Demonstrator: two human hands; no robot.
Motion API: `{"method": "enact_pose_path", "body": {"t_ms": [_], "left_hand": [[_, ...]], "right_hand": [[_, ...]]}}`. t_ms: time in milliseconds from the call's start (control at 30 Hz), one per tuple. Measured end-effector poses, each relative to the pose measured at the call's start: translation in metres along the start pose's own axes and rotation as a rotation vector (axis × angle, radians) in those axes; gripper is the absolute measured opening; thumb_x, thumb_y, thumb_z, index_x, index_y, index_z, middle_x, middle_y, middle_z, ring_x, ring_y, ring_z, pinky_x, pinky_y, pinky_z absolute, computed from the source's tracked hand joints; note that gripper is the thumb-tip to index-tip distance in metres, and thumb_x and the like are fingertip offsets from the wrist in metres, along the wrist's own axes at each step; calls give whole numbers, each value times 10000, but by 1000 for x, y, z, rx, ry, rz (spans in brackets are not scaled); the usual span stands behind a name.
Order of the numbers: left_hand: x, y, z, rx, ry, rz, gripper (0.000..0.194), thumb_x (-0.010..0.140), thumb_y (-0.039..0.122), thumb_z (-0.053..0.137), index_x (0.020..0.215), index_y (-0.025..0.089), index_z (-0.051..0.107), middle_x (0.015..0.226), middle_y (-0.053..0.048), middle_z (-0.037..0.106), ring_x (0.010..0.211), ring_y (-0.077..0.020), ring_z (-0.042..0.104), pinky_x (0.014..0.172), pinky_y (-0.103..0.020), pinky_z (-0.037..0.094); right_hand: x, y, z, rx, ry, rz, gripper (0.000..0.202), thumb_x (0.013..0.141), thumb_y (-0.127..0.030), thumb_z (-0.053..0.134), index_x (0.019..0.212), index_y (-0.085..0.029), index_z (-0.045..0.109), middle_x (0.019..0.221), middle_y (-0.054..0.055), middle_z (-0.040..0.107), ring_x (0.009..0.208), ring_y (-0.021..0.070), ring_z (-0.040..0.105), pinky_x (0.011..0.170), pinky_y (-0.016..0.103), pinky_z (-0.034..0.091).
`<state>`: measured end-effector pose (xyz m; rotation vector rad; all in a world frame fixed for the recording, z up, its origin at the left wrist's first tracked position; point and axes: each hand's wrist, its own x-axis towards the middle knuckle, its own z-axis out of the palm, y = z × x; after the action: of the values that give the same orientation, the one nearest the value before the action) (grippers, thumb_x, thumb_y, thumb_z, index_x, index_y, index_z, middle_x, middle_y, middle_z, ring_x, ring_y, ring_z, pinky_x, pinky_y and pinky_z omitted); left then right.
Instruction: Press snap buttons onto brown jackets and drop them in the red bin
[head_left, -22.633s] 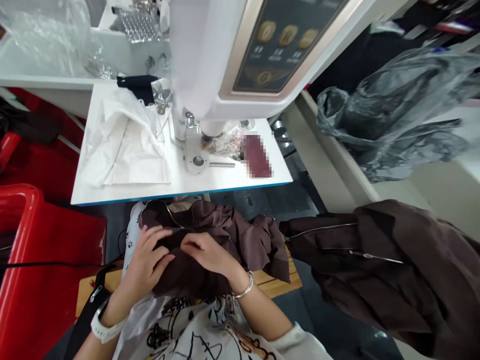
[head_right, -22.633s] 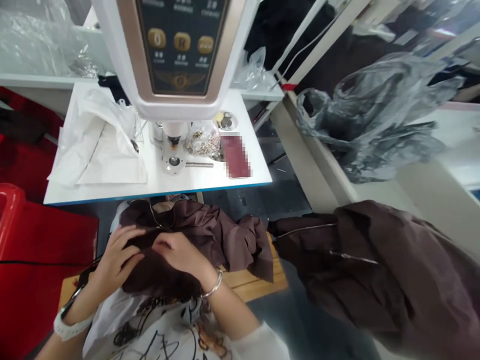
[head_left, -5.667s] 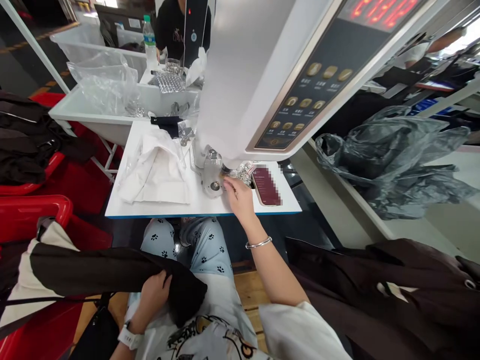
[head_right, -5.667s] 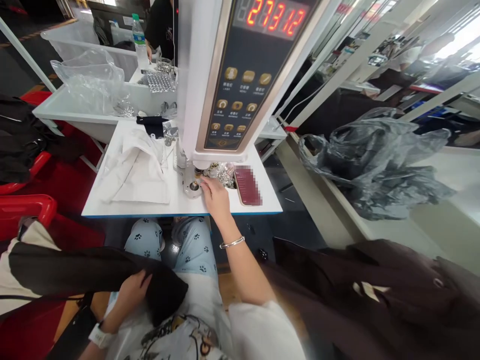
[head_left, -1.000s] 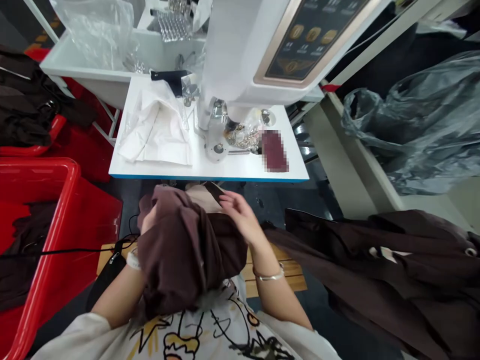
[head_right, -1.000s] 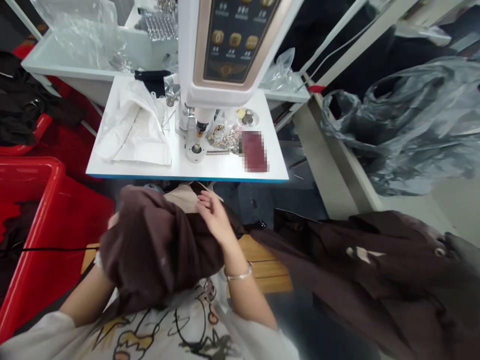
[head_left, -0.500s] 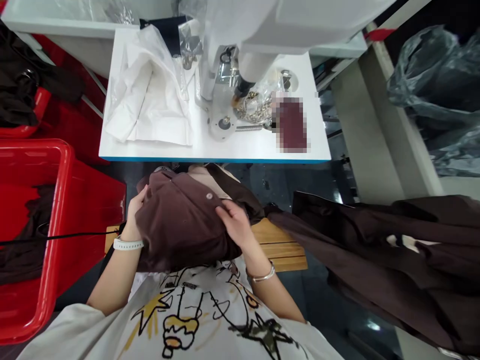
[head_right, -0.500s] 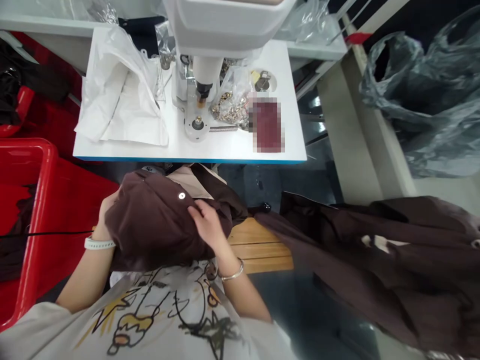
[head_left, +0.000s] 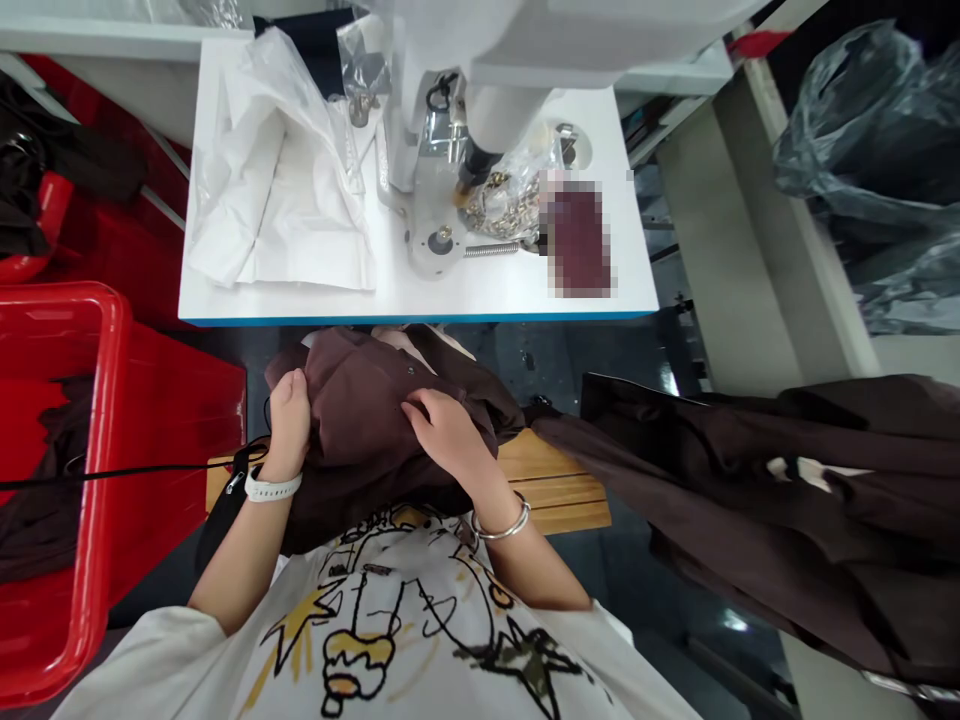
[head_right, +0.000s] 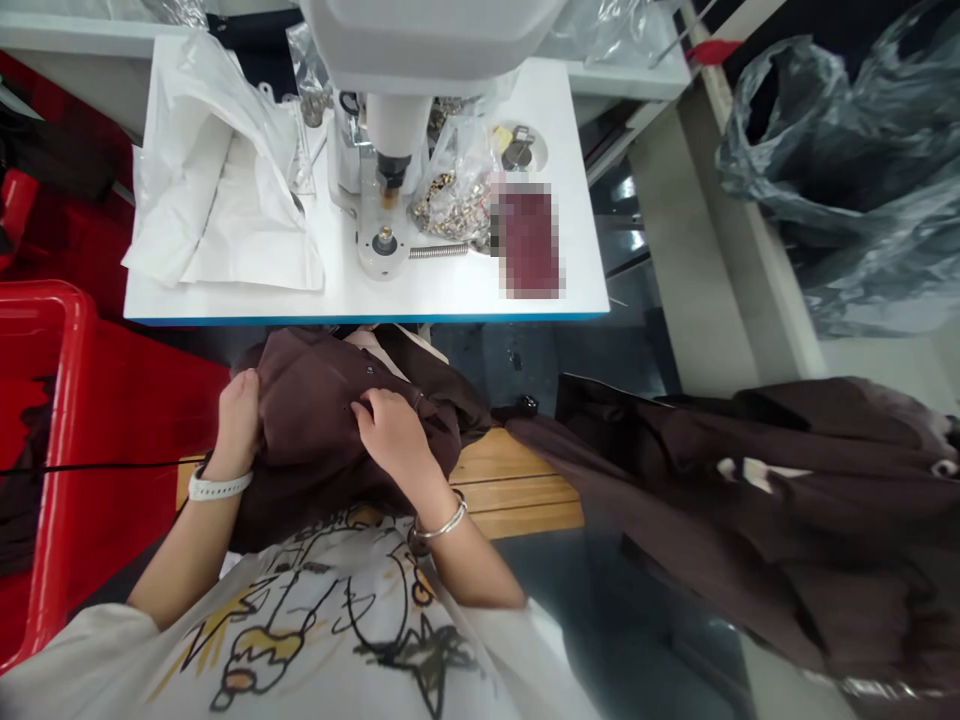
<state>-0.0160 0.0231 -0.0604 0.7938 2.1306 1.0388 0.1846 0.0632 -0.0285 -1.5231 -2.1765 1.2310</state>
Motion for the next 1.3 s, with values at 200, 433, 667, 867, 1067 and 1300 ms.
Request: {"method": "enact_pose_path", "body": {"t_ms": [200, 433, 667, 867, 1067, 1300], "left_hand": [[-12, 56, -15, 253, 11, 724, 257, 807, 206, 436, 1045, 163, 520, 1082, -106, 538, 1034, -212, 482, 927, -344, 358], [26, 128, 12, 200, -1075, 616, 373, 811, 404, 442, 529, 166, 500, 519, 14, 446, 523, -109, 437, 558, -222, 393], [48, 151, 26, 11, -1095, 369, 244, 734, 387, 578, 662, 155, 591, 612, 3, 560, 578, -117, 510, 525, -195, 396], [76, 172, 40, -257, -953, 171, 219, 639, 326, 689, 764, 153, 643, 720, -18, 661, 633, -153, 603, 587, -237, 479], [96, 187, 58, -301, -882, 149, 253, 608, 297, 710, 777, 120, 647, 730, -31, 676, 676, -173, 626, 646, -269, 494], [116, 182, 71, -338, -883, 127, 279, 598, 306, 714, 820, 141, 682, 801, -38, 700, 799, -219, 639, 780, -326, 484]], "right_hand": [[2, -6, -21, 335, -18, -84, 211, 883, -313, 358, 733, -194, 447, 641, -18, 459, 617, 120, 463, 597, 235, 349], [10, -21, -62, 401, 80, -192, 178, 856, -302, 422, 772, -181, 522, 701, 0, 517, 658, 118, 469, 622, 229, 362], [54, 0, -98, 478, -178, -176, 301, 766, -402, 537, 600, -160, 471, 565, -32, 396, 537, 88, 376, 493, 216, 283], [99, -12, -130, 552, -71, -205, 228, 693, -363, 623, 658, -155, 538, 625, -21, 498, 571, 100, 454, 514, 214, 343], [130, -8, -141, 595, -85, -164, 210, 663, -343, 660, 735, -153, 605, 689, -1, 565, 656, 136, 532, 583, 241, 403], [146, -5, -139, 684, -90, -89, 176, 643, -314, 677, 718, -160, 639, 751, 12, 621, 778, 182, 583, 736, 310, 447]]}}
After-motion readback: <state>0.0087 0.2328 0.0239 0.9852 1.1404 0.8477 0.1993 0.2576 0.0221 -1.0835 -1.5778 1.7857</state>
